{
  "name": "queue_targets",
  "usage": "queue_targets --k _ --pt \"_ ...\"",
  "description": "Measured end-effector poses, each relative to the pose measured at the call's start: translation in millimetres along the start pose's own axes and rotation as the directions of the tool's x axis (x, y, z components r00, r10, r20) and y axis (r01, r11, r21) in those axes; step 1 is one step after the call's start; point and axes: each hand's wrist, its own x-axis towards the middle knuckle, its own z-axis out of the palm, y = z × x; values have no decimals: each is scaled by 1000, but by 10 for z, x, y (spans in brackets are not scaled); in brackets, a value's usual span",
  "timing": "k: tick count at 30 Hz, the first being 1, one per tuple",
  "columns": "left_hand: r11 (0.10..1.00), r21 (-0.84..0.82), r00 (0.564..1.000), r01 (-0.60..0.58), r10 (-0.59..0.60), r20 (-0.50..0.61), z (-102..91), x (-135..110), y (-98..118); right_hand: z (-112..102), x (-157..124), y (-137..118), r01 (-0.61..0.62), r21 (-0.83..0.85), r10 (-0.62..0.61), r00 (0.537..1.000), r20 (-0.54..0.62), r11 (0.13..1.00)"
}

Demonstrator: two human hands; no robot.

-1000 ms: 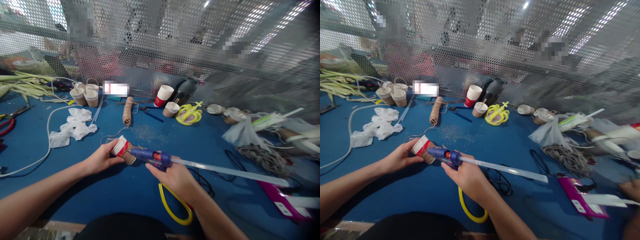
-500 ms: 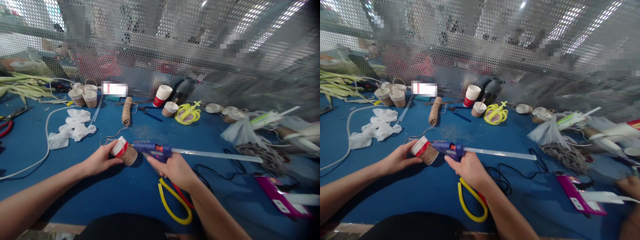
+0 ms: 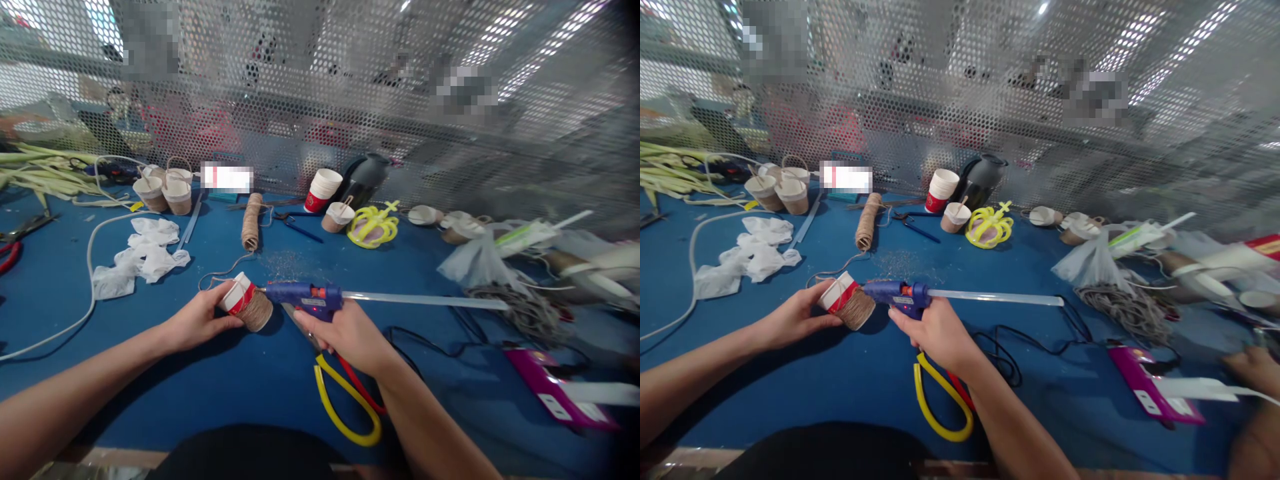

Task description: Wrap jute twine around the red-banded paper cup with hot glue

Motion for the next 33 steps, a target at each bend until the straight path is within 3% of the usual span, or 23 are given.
queue_targets --k 33 --pt "999 49 1000 -15 15 11 -11 -3 25 22 -27 7 -37 32 37 999 -10 999"
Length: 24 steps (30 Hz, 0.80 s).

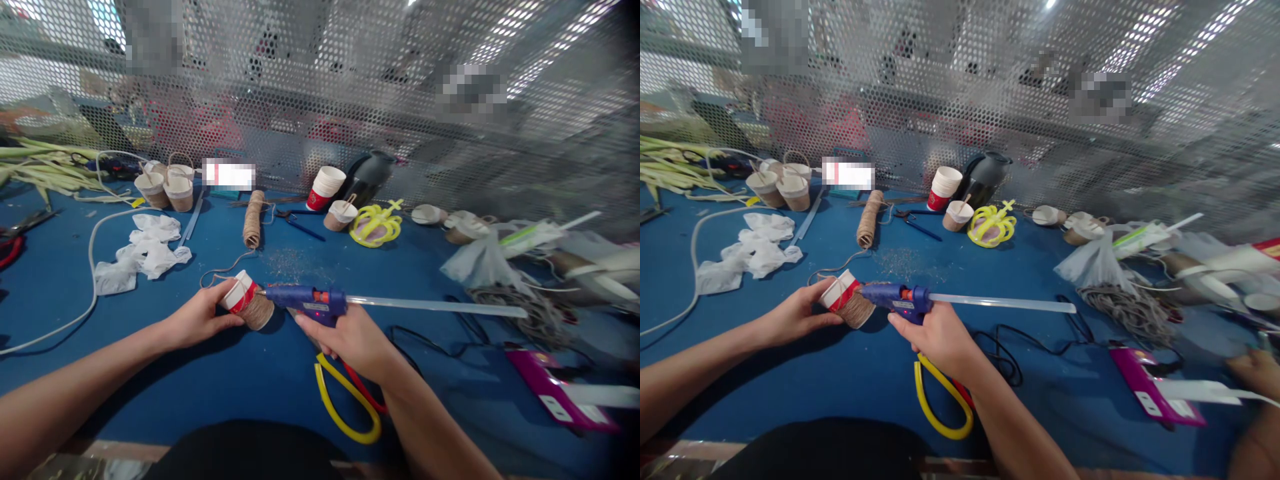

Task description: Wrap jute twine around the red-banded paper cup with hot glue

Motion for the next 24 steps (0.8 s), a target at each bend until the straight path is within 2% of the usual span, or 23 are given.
queue_targets --k 16,24 --pt "1000 -28 1000 -9 9 -5 2 -7 -17 21 -29 1 -14 -38 13 1000 -24 999" --pt "998 -58 1000 -2 2 0 1 -3 4 55 -43 26 -12 -5 12 1000 -12 1000"
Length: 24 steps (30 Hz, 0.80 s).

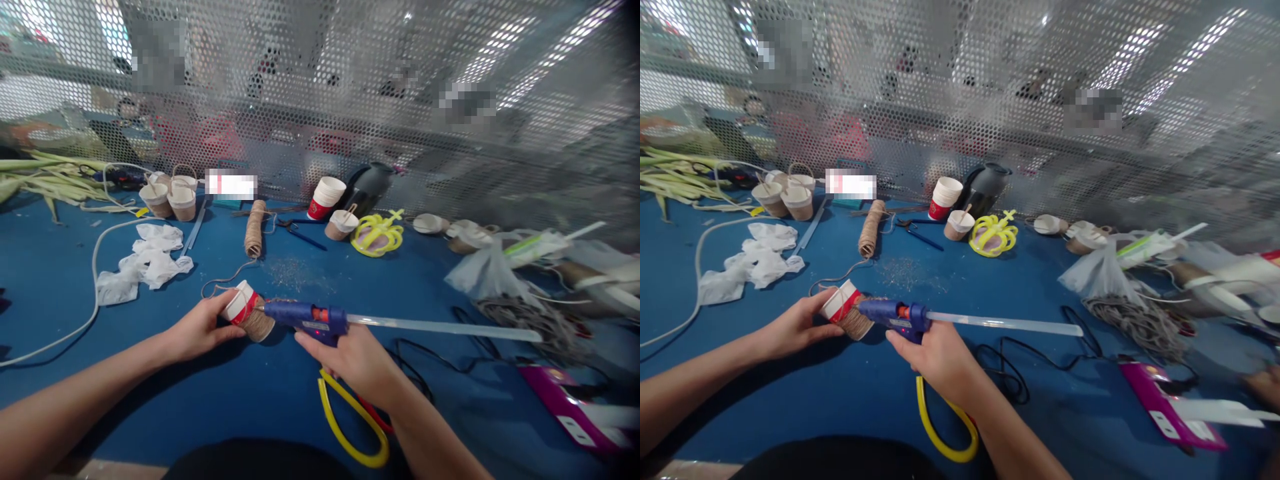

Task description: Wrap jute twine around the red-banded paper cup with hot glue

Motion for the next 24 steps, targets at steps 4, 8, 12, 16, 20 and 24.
queue_targets --k 4,8,12,16,20,24 --pt "999 42 1000 -17 17 1 -12 -1 10 -10 -7 -16 15 5 -15 1000 -3 1000" --pt "997 72 1000 -9 9 -5 -21 -5 22 -38 9 -22 -1 -24 1 1000 -4 1000" --pt "996 92 1000 12 -11 -11 -17 -4 21 -61 54 -10 17 -54 -16 1000 11 998" --pt "995 103 1000 12 -11 -9 -11 1 6 -63 87 -30 2 -45 -1 1000 13 999" --pt "996 89 1000 7 -7 1 -14 6 7 -58 99 -55 -21 -33 21 1000 4 999" --pt "995 99 1000 12 -12 -1 -22 2 18 -66 128 -16 -17 -2 17 999 33 1000"
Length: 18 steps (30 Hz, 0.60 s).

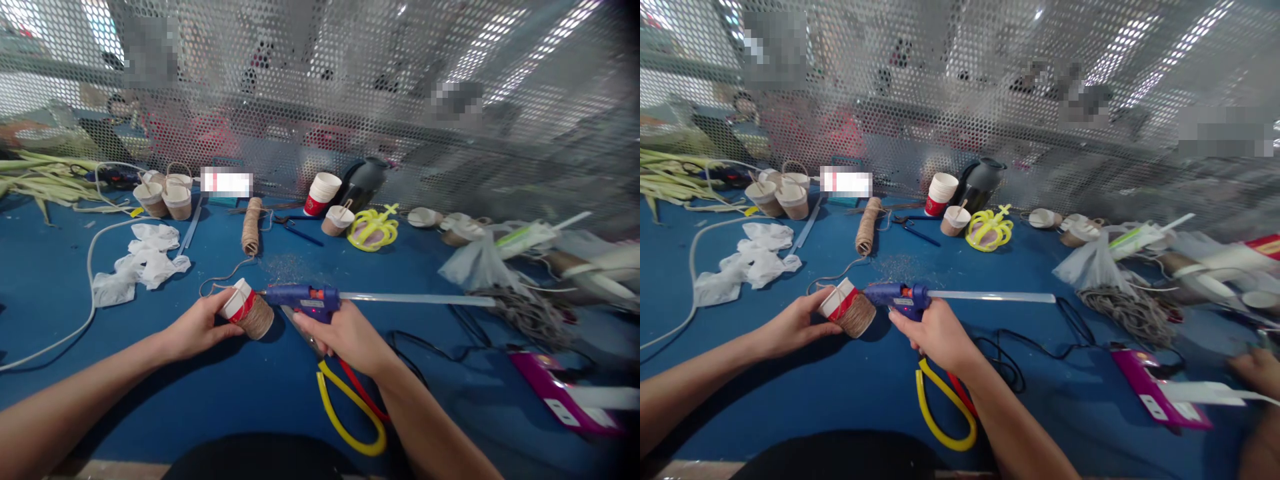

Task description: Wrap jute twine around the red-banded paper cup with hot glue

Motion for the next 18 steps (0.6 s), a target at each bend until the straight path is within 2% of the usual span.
queue_targets --k 4,6,8,11,18 --pt "1000 -4 1000 4 -4 -3 7 -6 -6 -58 58 99 59 154 -64 998 24 986" --pt "1000 -6 1000 15 -15 -21 13 -8 -14 -114 110 155 84 259 -76 996 -41 962" --pt "1000 4 998 28 -28 -50 18 -8 -22 -179 187 211 109 289 -63 985 -164 951" --pt "999 12 996 29 -28 -86 22 -8 -30 -249 358 293 78 168 -23 950 -310 983" --pt "1000 1 994 27 -27 -104 31 -15 -15 -209 816 520 -89 -55 56 896 -440 995"
